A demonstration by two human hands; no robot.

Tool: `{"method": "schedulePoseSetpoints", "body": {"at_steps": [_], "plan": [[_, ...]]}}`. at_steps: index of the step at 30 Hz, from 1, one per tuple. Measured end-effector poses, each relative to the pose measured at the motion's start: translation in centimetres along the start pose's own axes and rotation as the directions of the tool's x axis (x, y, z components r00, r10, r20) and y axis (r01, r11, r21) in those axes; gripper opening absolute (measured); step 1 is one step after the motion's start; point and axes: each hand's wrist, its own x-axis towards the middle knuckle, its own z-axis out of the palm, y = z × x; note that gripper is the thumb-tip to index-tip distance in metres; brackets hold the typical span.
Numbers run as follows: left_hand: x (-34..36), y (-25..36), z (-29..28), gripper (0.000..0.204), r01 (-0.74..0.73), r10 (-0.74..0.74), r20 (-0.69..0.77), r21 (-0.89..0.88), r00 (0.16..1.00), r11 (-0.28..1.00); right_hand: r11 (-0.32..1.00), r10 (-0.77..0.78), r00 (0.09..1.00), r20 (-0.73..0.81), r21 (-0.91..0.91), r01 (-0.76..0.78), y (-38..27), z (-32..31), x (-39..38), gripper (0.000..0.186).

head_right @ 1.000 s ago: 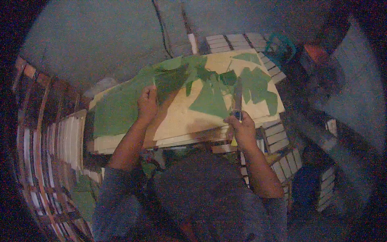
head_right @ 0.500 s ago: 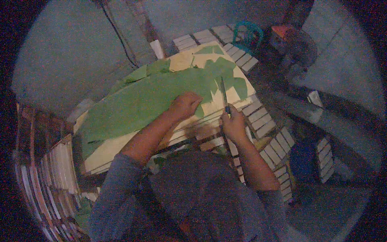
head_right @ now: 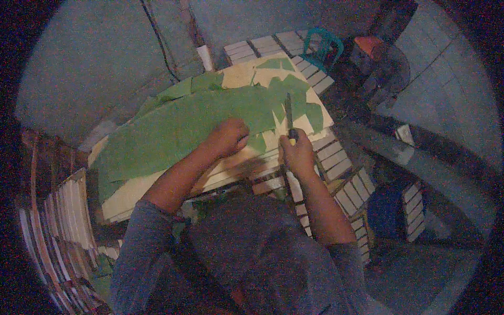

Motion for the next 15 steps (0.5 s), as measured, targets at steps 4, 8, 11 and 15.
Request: {"method": "schedulePoseSetpoints", "body": {"at_steps": [4, 8, 11, 15], "plan": [[-0.3, 0.9, 1.2, 0.021, -0.024, 0.020, -0.140, -0.026, 0.990, 0.999, 0.915, 0.237, 0.971, 0.019, 0.332, -0.230, -1.8, 4.1, 2.4, 0.034], [-1.1, 2.4, 0.4, 0.022, -0.113, 0.061, -0.341, -0.133, 0.938, 0.985, 0.931, 0.159, 0.982, -0.104, 0.348, -0.114, 0.2, 5.2, 5.7, 0.034], [-2.5, 1.9, -1.0, 0.021, 0.048, -0.072, -0.213, -0.116, 0.974, 0.992, 0.987, -0.159, 0.945, -0.287, -0.025, 0.159, 6.7, 0.9, 11.4, 0.034], [-4.1, 0.1, -0.7, 0.027, 0.045, -0.058, -0.118, -0.115, 0.991, 0.992, 0.989, -0.082, 0.948, -0.307, -0.140, 0.040, 2.9, -3.0, 11.9, 0.037]]}}
